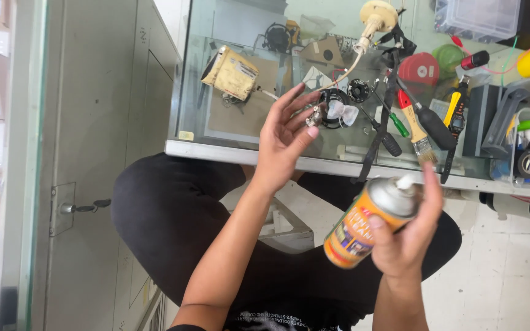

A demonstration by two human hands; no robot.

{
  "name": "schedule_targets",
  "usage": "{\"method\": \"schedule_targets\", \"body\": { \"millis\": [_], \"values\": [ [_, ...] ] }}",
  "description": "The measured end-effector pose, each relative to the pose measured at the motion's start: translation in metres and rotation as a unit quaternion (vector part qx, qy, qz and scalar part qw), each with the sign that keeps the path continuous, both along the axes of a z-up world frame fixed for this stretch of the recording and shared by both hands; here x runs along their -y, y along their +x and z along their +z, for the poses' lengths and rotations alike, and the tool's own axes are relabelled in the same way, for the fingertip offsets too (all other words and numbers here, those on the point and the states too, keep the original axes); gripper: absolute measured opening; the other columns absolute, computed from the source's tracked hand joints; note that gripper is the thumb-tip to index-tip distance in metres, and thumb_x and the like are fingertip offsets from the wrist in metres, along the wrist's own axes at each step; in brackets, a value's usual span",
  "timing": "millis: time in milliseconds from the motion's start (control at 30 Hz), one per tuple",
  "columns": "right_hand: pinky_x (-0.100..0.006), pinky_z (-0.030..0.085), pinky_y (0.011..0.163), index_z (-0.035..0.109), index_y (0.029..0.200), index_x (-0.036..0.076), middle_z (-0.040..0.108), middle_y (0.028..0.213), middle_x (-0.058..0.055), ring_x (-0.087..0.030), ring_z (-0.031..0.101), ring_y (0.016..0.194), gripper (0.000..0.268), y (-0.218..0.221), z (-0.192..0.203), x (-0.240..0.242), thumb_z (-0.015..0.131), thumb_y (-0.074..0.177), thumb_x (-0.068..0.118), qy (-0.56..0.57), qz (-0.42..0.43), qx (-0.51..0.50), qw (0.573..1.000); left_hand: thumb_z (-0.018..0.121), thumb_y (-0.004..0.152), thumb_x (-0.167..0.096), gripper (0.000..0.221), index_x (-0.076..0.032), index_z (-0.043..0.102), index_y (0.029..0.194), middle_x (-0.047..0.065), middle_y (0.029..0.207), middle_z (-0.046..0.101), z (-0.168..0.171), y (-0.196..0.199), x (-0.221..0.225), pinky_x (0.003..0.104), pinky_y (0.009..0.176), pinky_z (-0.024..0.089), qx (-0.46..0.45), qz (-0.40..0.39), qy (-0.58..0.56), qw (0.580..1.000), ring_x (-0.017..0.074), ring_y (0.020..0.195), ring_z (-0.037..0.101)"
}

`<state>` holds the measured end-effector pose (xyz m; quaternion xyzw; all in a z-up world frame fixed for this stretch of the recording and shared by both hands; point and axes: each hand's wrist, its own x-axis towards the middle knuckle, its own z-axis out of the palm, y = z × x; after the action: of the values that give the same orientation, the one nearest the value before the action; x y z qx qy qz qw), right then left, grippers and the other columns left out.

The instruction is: Cleaning and assembling electronic components on a repair bench.

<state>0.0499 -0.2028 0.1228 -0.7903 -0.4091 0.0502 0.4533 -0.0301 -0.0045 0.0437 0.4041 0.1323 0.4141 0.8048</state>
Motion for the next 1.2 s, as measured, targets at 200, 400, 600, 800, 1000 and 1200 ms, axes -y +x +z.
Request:
{"method": "schedule_targets", "body": {
  "millis": [200,400,600,800,1000,1200],
  "values": [
    [-0.044,0.027,0.133,0.022,0.160,-0.003,0.025,0.165,-0.023,-0.034,0.031,0.156,0.088,0.004,0.019,-0.036,0.061,0.092,0.036,0.077,0.021,0.075,0.994,0.076,0.099,0.003,0.067,-0.006,0.040,0.155,0.019,0.151,0.056,0.034,-0.032,0.011,0.040,0.124,0.057,-0.072,0.172,0.232,0.955,0.0311,0.142,0.062],
    [-0.045,0.022,0.138,0.022,0.161,0.001,0.025,0.166,-0.019,-0.032,0.027,0.160,0.081,0.003,0.026,-0.088,0.062,0.098,0.035,0.118,0.080,0.099,0.985,0.086,0.094,-0.006,0.081,-0.007,0.035,0.156,0.020,0.135,0.067,0.044,-0.059,0.013,0.034,0.109,0.066,-0.077,0.288,0.273,0.915,0.0267,0.128,0.071],
    [-0.049,0.042,0.131,0.027,0.163,0.009,0.025,0.170,-0.014,-0.039,0.044,0.153,0.074,0.023,0.016,-0.143,0.066,0.105,0.030,0.168,0.139,0.070,0.973,0.087,0.090,-0.008,0.091,-0.006,0.027,0.159,0.027,0.123,0.068,0.048,-0.072,0.011,0.041,0.104,0.068,0.003,0.350,0.280,0.894,0.0312,0.119,0.073],
    [-0.041,0.031,0.134,0.027,0.162,0.010,0.029,0.169,-0.016,-0.032,0.036,0.159,0.072,0.039,-0.004,-0.201,0.075,0.108,0.020,0.157,0.155,0.097,0.971,0.086,0.094,-0.016,0.091,-0.011,0.024,0.160,0.022,0.119,0.071,0.060,-0.089,0.007,0.035,0.098,0.063,0.008,0.365,0.290,0.884,0.0299,0.111,0.077],
    [-0.039,0.038,0.130,0.028,0.163,0.018,0.029,0.171,-0.011,-0.029,0.045,0.154,0.077,0.050,-0.028,-0.237,0.081,0.107,0.018,0.136,0.146,0.080,0.977,0.081,0.100,-0.011,0.087,-0.014,0.021,0.162,0.023,0.120,0.071,0.061,-0.099,0.004,0.035,0.094,0.063,0.030,0.362,0.295,0.884,0.0296,0.111,0.074],
    [-0.039,0.045,0.123,0.029,0.162,0.020,0.033,0.168,-0.013,-0.029,0.052,0.146,0.073,0.050,-0.031,-0.251,0.079,0.109,0.026,0.137,0.140,0.079,0.977,0.081,0.101,-0.014,0.085,-0.012,0.021,0.161,0.022,0.119,0.072,0.059,-0.098,0.001,0.032,0.087,0.064,0.028,0.367,0.273,0.889,0.0280,0.105,0.074]
  ]
}}
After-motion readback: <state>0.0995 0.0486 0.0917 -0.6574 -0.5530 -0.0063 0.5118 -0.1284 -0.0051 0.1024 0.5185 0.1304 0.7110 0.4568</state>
